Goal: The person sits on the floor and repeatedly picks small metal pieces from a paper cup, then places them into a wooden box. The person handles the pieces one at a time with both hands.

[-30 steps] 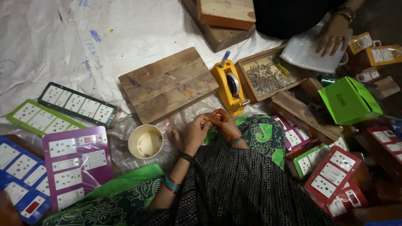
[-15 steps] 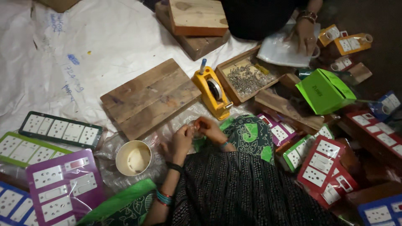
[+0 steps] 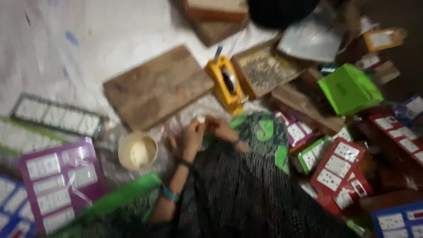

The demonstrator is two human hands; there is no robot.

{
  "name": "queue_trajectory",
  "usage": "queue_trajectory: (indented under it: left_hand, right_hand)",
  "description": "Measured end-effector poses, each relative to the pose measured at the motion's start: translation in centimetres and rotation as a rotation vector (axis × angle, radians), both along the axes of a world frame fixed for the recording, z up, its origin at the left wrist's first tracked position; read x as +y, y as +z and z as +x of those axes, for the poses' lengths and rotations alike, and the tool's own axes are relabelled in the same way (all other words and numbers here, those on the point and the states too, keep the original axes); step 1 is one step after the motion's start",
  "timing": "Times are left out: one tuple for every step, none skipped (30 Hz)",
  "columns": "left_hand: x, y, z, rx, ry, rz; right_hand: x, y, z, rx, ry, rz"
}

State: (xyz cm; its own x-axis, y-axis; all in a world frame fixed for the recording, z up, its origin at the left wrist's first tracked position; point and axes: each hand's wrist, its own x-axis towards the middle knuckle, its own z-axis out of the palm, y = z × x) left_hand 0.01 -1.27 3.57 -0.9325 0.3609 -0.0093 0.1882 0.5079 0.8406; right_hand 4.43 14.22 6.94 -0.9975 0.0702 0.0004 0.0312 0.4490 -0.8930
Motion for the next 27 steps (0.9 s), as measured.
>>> queue_trajectory:
  left_hand:
    - [0.0,-0.4,0.1,-0.036,0.008,-0.071]
    - [0.0,-0.7,0.3,-0.059,-0.013,0.084]
    - [0.2,-1.1,0.3,-0.076,-0.026,0.238]
    - [0.3,-1.4,0.6,0.050,0.022,0.165]
    - [0.8,-1.7,0.6,0.070,0.022,0.088]
    - [1.1,-1.8,0.7,0.054,0.017,0.222]
    - [1.5,-1.8,0.9,0.042,0.012,0.358]
    - [1.9,-1.6,0.9,-0.017,0.019,0.379]
    - [2.1,-1.4,1.0,-0.067,0.024,0.406]
    - [2.2,-1.0,1.0,-0.101,0.046,0.361]
    - [2.1,-0.6,1.0,-0.133,0.064,0.317]
    - [1.9,-0.2,1.0,-0.160,0.078,0.278]
    - [1.8,0.3,0.9,-0.152,0.085,0.265]
    - [1.6,0.8,0.9,-0.145,0.089,0.252]
    - [1.5,1.2,0.9,-0.140,0.089,0.239]
    - [1.4,1.6,0.9,-0.107,0.093,0.274]
    - [1.4,2.0,0.9,-0.071,0.093,0.312]
    - [1.4,2.2,1.0,-0.035,0.093,0.348]
    - [1.4,2.2,1.1,-0.054,0.082,0.376]
    - [1.5,2.1,1.2,-0.071,0.073,0.402]
    - [1.5,1.9,1.2,-0.086,0.066,0.428]
    - [1.5,1.5,1.2,-0.103,0.073,0.396]
    - [1.6,1.0,1.2,-0.119,0.080,0.365]
    - [1.7,0.5,1.1,-0.130,0.085,0.335]
    - [1.8,-0.1,1.0,-0.163,0.063,0.323]
    - [1.9,-0.7,1.1,-0.195,0.038,0.311]
    - [2.1,-1.3,0.9,-0.217,0.009,0.302]
  right_hand:
    - [0.2,0.0,0.1,0.031,-0.041,-0.355]
    - [0.2,0.0,0.1,0.053,-0.096,-0.712]
    - [0.9,-0.3,0.3,0.157,-0.109,-0.516]
    - [1.1,-0.8,0.7,0.064,-0.271,-0.361]
    - [1.5,-0.9,0.9,0.002,-0.251,-0.414]
    - [1.6,-1.0,1.2,-0.058,-0.235,-0.468]
    - [1.8,-1.1,1.4,-0.126,-0.134,-0.446]
    - [1.9,-1.1,1.6,-0.185,-0.031,-0.422]
    - [1.9,-1.0,1.6,-0.235,0.076,-0.396]
    - [2.0,-0.9,1.6,-0.178,0.052,-0.347]
    - [2.1,-0.7,1.7,-0.117,0.025,-0.298]
    - [2.1,-0.5,1.6,-0.049,-0.004,-0.244]
    - [2.2,-0.3,1.6,-0.052,-0.074,-0.338]
    - [2.3,-0.1,1.7,-0.055,-0.148,-0.432]
    - [2.4,0.1,1.7,-0.059,-0.227,-0.524]
    - [2.3,0.1,1.7,-0.080,-0.149,-0.445]
    - [2.2,0.1,1.6,-0.098,-0.074,-0.364]
    - [2.1,0.0,1.6,-0.117,0.001,-0.283]
    - [2.1,0.0,1.7,-0.119,0.015,-0.276]
    - [2.1,-0.2,1.8,-0.120,0.030,-0.271]
    - [2.2,-0.3,1.9,-0.120,0.049,-0.265]
    - [2.3,-0.5,2.0,-0.088,-0.046,-0.332]
    - [2.5,-0.7,2.2,-0.057,-0.142,-0.397]
    - [2.8,-0.9,2.3,-0.023,-0.239,-0.460]
    - [2.9,-1.2,2.3,-0.055,-0.182,-0.406]
    - [2.9,-1.6,2.3,-0.086,-0.128,-0.352]
    - [3.1,-1.9,2.0,-0.106,-0.075,-0.294]
